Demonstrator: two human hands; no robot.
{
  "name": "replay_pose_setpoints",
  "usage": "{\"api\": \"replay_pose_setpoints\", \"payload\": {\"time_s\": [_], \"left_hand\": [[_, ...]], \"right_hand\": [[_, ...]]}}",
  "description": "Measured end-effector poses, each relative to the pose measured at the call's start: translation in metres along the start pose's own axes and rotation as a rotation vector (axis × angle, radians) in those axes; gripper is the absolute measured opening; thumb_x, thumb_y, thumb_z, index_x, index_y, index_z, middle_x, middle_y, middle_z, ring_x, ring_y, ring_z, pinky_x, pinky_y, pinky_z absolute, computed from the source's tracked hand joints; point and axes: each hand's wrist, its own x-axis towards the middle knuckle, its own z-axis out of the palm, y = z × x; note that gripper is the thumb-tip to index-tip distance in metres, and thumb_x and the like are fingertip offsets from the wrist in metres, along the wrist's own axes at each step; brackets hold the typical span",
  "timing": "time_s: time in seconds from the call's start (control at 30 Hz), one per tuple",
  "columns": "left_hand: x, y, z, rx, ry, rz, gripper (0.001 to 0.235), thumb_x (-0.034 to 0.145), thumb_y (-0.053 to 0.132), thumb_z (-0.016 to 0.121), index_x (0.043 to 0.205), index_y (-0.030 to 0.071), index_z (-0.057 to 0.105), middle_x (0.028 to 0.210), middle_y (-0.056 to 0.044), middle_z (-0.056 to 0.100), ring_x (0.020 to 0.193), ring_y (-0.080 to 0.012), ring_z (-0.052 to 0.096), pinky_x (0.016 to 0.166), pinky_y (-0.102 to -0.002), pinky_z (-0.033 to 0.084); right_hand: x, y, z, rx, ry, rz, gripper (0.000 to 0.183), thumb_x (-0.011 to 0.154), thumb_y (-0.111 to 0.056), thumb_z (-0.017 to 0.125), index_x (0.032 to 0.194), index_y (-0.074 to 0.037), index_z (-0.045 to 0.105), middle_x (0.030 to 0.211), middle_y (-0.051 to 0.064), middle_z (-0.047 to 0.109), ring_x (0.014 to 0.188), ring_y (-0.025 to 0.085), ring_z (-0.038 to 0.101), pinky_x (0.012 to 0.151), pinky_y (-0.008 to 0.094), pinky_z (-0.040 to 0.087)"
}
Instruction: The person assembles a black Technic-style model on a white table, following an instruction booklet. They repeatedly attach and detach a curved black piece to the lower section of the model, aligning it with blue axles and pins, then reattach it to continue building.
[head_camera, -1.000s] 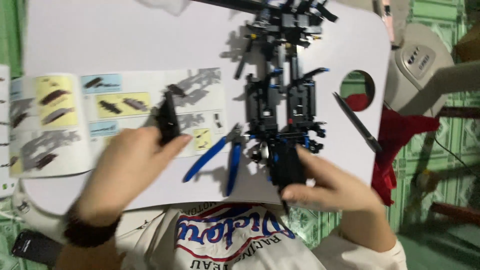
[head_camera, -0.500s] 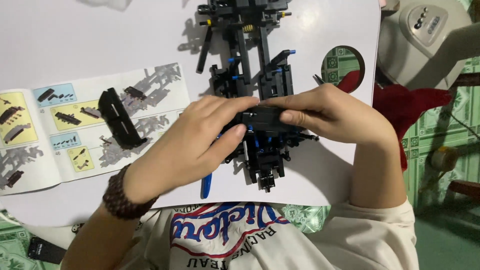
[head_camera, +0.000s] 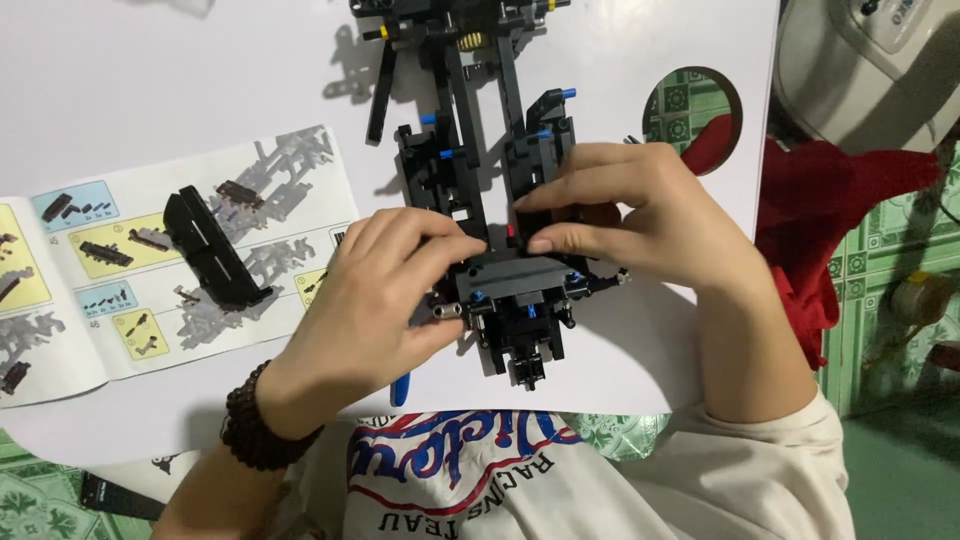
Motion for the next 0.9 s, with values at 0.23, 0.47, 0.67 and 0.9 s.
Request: {"api": "replay_pose_setpoints", "payload": {"time_s": [0.23, 0.47, 0.67, 0.9], "left_hand": [[-0.001, -0.001, 0.0, -0.089, -0.093, -0.042, 0.058, 0.077, 0.017, 0.056, 0.13, 0.002, 0.042, 0.121, -0.013, 0.053, 0.114, -0.0281, 0.044, 0.101, -0.049, 0.03], [0.002, 0.004, -0.005, -0.136, -0.028, 0.022, 0.047, 0.078, 0.025, 0.061, 0.117, -0.001, 0.055, 0.11, -0.013, 0.061, 0.108, -0.0267, 0.049, 0.099, -0.045, 0.028], [0.001, 0.006, -0.002, -0.079, 0.089, 0.082, 0.046, 0.075, 0.018, 0.073, 0.115, 0.003, 0.057, 0.114, -0.009, 0.062, 0.103, -0.0205, 0.056, 0.1, -0.045, 0.034], [0.0, 0.004, 0.001, -0.075, 0.005, -0.041, 0.054, 0.078, 0.026, 0.068, 0.123, 0.001, 0.052, 0.119, -0.011, 0.059, 0.112, -0.0262, 0.047, 0.098, -0.042, 0.03]], "right_hand": [[-0.012, 0.006, -0.018, 0.047, -0.229, -0.194, 0.064, 0.06, -0.035, 0.076, 0.11, 0.002, 0.061, 0.111, 0.013, 0.064, 0.109, 0.027, 0.054, 0.097, 0.041, 0.042], [-0.013, 0.002, -0.013, 0.002, -0.277, -0.162, 0.038, 0.068, -0.013, 0.07, 0.104, -0.002, 0.063, 0.116, 0.012, 0.06, 0.114, 0.031, 0.051, 0.092, 0.042, 0.044], [-0.016, 0.001, -0.016, 0.023, -0.236, -0.155, 0.038, 0.066, -0.008, 0.074, 0.102, -0.001, 0.062, 0.116, 0.014, 0.06, 0.106, 0.027, 0.058, 0.088, 0.036, 0.048], [-0.017, 0.001, -0.013, -0.091, -0.195, -0.102, 0.046, 0.064, -0.007, 0.072, 0.107, 0.0, 0.06, 0.116, 0.013, 0.063, 0.1, 0.026, 0.058, 0.085, 0.035, 0.047]]}}
